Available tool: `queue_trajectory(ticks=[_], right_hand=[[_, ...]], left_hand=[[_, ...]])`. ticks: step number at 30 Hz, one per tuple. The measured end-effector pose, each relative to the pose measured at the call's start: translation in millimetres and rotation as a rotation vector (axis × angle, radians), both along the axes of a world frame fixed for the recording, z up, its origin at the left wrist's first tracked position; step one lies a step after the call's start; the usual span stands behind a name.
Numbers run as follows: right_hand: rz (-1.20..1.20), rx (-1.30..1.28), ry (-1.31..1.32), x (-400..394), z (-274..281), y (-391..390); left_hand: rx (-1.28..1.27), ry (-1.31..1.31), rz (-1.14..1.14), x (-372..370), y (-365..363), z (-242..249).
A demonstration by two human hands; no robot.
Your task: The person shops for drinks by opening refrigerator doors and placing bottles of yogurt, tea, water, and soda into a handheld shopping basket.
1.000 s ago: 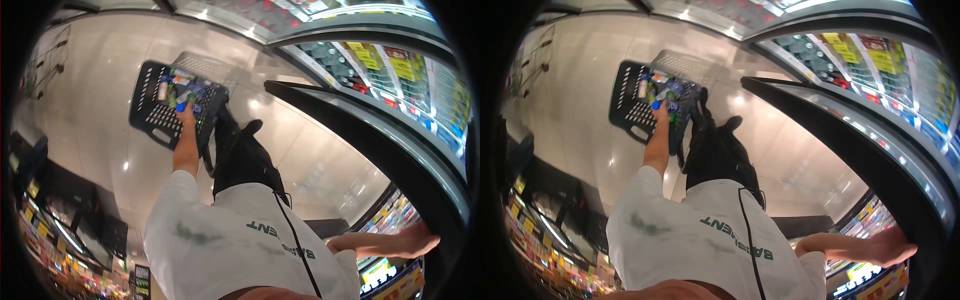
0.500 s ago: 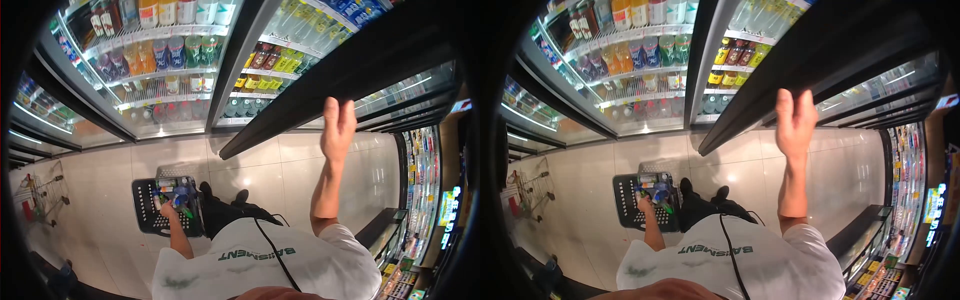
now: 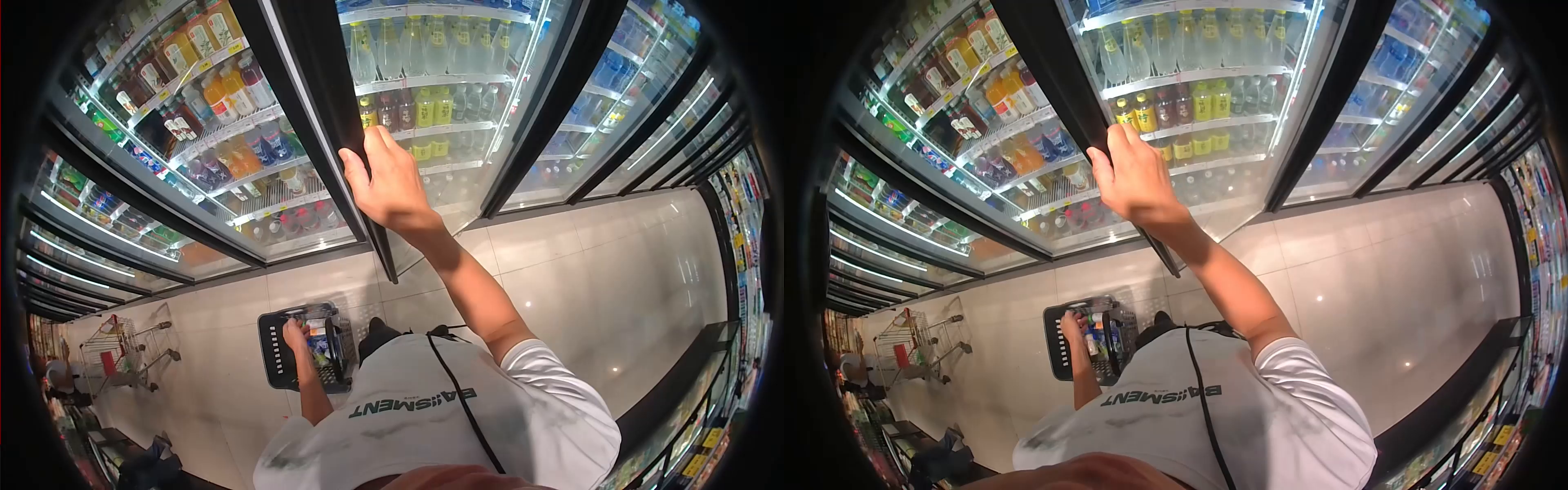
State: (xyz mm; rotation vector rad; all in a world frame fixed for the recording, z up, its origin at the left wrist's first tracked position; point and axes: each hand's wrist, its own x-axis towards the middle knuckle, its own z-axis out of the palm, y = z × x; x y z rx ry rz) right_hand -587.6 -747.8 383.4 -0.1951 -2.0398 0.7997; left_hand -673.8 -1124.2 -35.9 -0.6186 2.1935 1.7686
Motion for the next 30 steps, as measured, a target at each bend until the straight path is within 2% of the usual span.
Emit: queue_trajectory(ticks=[3, 7, 9, 11, 13, 14, 15, 16, 17, 19, 21, 23, 26, 29, 30], right_hand=[[0.02, -0.025, -0.001, 15.9, -1.5, -0.2], [0.022, -0.017, 0.013, 35.4, -2.1, -0.2], [0.051, -0.009, 0.038, 43.5, -2.9, 2.5], [0.082, -0.021, 0.06, 51.3, -1.7, 2.0], [0.076, -0.025, 0.093, 53.8, -3.0, 2.0], [0.08, -0.049, 0.072, 57.0, -0.2, 0.5], [0.083, -0.075, 0.051, 58.5, 1.5, -0.1], [0.085, -0.075, 0.018, 58.1, 1.4, 1.1], [0.089, -0.106, -0.033, 59.3, 3.8, 1.0], [0.101, -0.165, -0.133, 61.3, 9.7, -0.6], [0.081, -0.118, -0.045, 57.1, 4.9, -0.8], [0.067, -0.09, 0.004, 53.3, 1.9, -0.2], [0.065, -0.067, -0.023, 50.9, 3.7, 2.7], [0.089, -0.087, -0.096, 50.5, 8.6, 5.3], [0.094, -0.086, -0.137, 51.1, 10.5, 6.1]], left_hand=[[0.146, 0.216, -0.254, -5.6, 61.7, 91.9], [0.205, 0.368, -0.587, -21.6, 151.5, 191.9], [0.16, 0.511, -0.719, -30.4, 195.4, 220.8], [-0.065, 0.713, -0.858, -33.0, 241.2, 266.6], [-0.272, 0.911, -0.922, -71.5, 284.6, 253.3], [-0.121, 1.059, -0.946, -91.0, 308.3, 238.8], [0.066, 1.086, -0.966, -104.5, 332.7, 240.2], [0.253, 1.106, -0.993, -117.8, 357.2, 241.8], [0.468, 1.001, -1.012, -120.9, 386.3, 261.9], [0.305, 0.634, -0.901, -133.9, 450.7, 327.9], [-0.003, 1.213, -0.712, -180.6, 511.5, 323.3], [-0.198, 1.377, -0.591, -234.9, 567.3, 313.0], [-0.328, 1.214, -0.529, -273.8, 611.6, 324.1], [-0.565, 1.187, -0.478, -309.2, 648.0, 328.8], [-0.527, 1.167, -0.462, -309.1, 651.3, 333.3]])
